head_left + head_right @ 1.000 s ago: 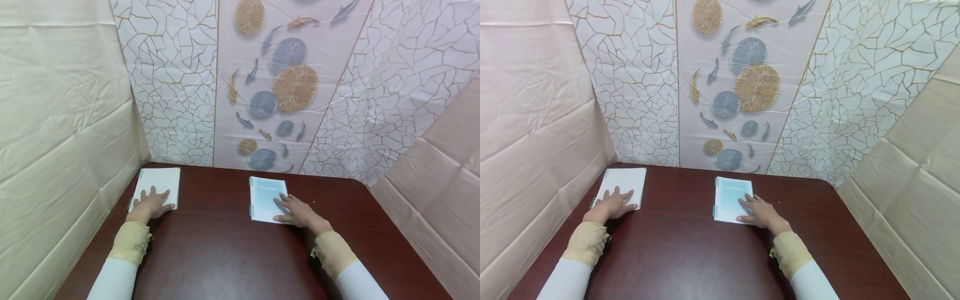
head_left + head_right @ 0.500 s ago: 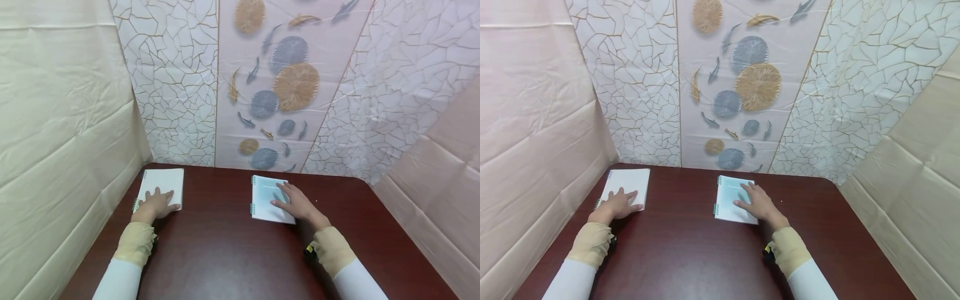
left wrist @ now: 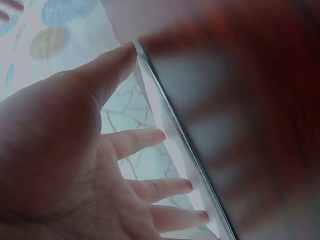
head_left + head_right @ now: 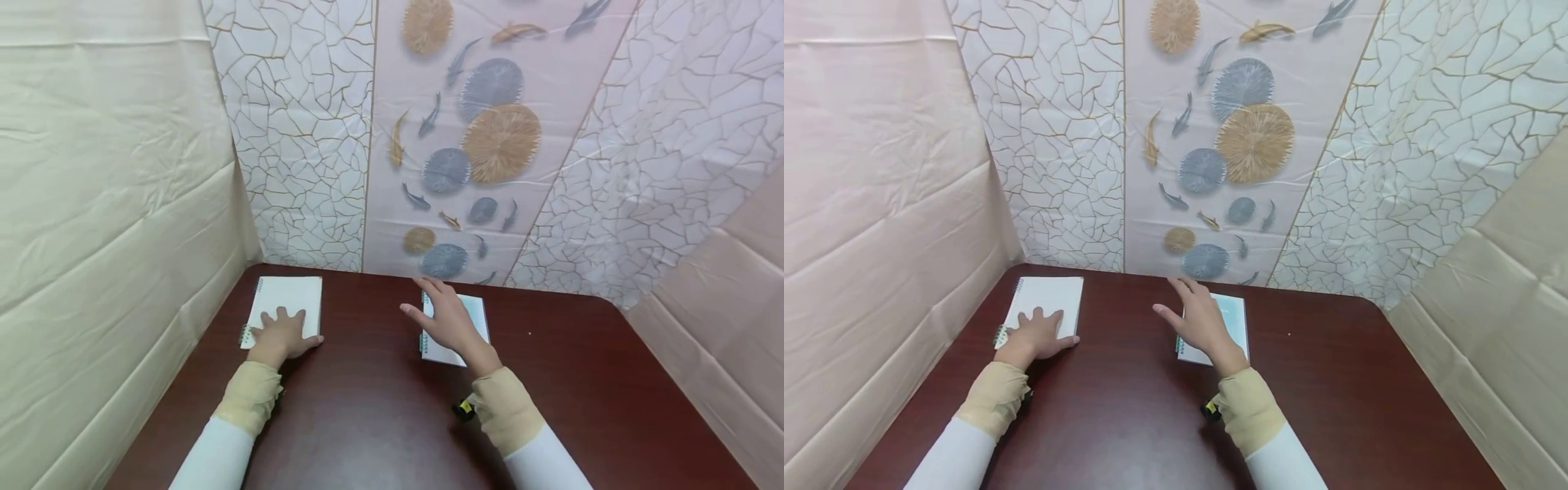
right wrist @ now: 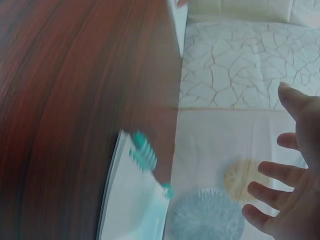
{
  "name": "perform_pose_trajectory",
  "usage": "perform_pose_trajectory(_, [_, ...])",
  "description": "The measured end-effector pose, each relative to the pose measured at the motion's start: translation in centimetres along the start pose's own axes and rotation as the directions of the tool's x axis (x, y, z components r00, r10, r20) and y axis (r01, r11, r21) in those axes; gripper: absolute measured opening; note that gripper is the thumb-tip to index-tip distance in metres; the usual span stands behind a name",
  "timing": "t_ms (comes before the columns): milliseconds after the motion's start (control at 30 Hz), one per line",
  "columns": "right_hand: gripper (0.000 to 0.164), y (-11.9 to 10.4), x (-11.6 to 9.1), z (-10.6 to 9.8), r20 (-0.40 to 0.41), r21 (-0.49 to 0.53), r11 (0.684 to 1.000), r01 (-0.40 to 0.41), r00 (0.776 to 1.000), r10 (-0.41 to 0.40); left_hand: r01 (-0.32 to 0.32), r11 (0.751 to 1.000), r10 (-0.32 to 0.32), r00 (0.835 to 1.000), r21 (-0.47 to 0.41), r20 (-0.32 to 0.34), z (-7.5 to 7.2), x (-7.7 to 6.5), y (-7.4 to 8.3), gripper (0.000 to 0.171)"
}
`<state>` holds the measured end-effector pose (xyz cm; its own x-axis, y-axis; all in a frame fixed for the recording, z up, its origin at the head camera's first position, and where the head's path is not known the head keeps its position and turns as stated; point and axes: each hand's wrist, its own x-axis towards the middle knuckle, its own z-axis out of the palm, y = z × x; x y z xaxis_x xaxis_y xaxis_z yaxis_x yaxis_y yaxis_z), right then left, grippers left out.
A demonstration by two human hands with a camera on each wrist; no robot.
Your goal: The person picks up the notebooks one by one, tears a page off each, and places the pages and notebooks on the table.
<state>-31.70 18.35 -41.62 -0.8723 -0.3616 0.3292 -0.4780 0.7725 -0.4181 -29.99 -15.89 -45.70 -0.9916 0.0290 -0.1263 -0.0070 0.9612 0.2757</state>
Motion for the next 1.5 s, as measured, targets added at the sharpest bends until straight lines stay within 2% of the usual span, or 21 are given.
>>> perform_pose_trajectory(100, [0.073,-0.7,0.3,0.7,-0.013,-0.012,1.000,0.003,1.000,-0.003,0.005,1.000,-0.004,1.000,0.004,-0.022,0.3,-0.3,1.4,0.083])
perform_pose_trajectory(300, [0.080,-1.0,0.6,2.0,-0.054,-0.098,0.995,-0.017,0.998,0.012,-0.012,1.000,0.012,1.000,0.011,-0.021,1.5,-0.7,4.3,0.084])
perform_pose_trajectory(600, [0.089,-2.5,1.0,3.9,-0.078,-0.167,0.984,-0.055,0.996,0.043,-0.014,0.999,0.017,0.998,0.035,-0.066,2.3,-1.2,6.4,0.093])
perform_pose_trajectory(800, [0.090,-3.1,1.0,5.1,-0.053,-0.171,0.984,-0.050,0.998,0.041,0.000,1.000,0.001,0.998,0.021,-0.064,2.4,-1.4,7.0,0.089])
perform_pose_trajectory(1000, [0.089,-3.3,0.8,6.0,-0.069,-0.176,0.984,-0.028,0.998,0.016,0.024,0.999,-0.022,0.999,0.036,-0.031,2.5,-1.6,7.7,0.092])
perform_pose_trajectory(1167, [0.089,-3.7,0.7,6.6,-0.031,-0.174,0.985,-0.013,1.000,0.007,0.012,1.000,-0.011,0.999,0.019,-0.040,2.5,-1.5,7.8,0.093])
perform_pose_trajectory(1333, [0.077,-4.0,0.6,6.8,0.003,-0.137,0.991,-0.012,1.000,0.013,-0.015,1.000,0.015,0.999,-0.012,-0.032,2.3,-1.2,7.5,0.091])
perform_pose_trajectory(1433, [0.069,-4.2,0.5,6.9,0.016,-0.125,0.992,-0.006,1.000,0.008,-0.028,0.999,0.027,1.000,-0.044,-0.015,2.1,-1.1,7.3,0.078])
perform_pose_trajectory(1500, [0.066,-4.2,0.5,7.1,0.022,-0.133,0.991,-0.004,1.000,0.007,-0.044,0.997,0.043,0.999,-0.062,-0.011,1.7,-1.1,7.1,0.065])
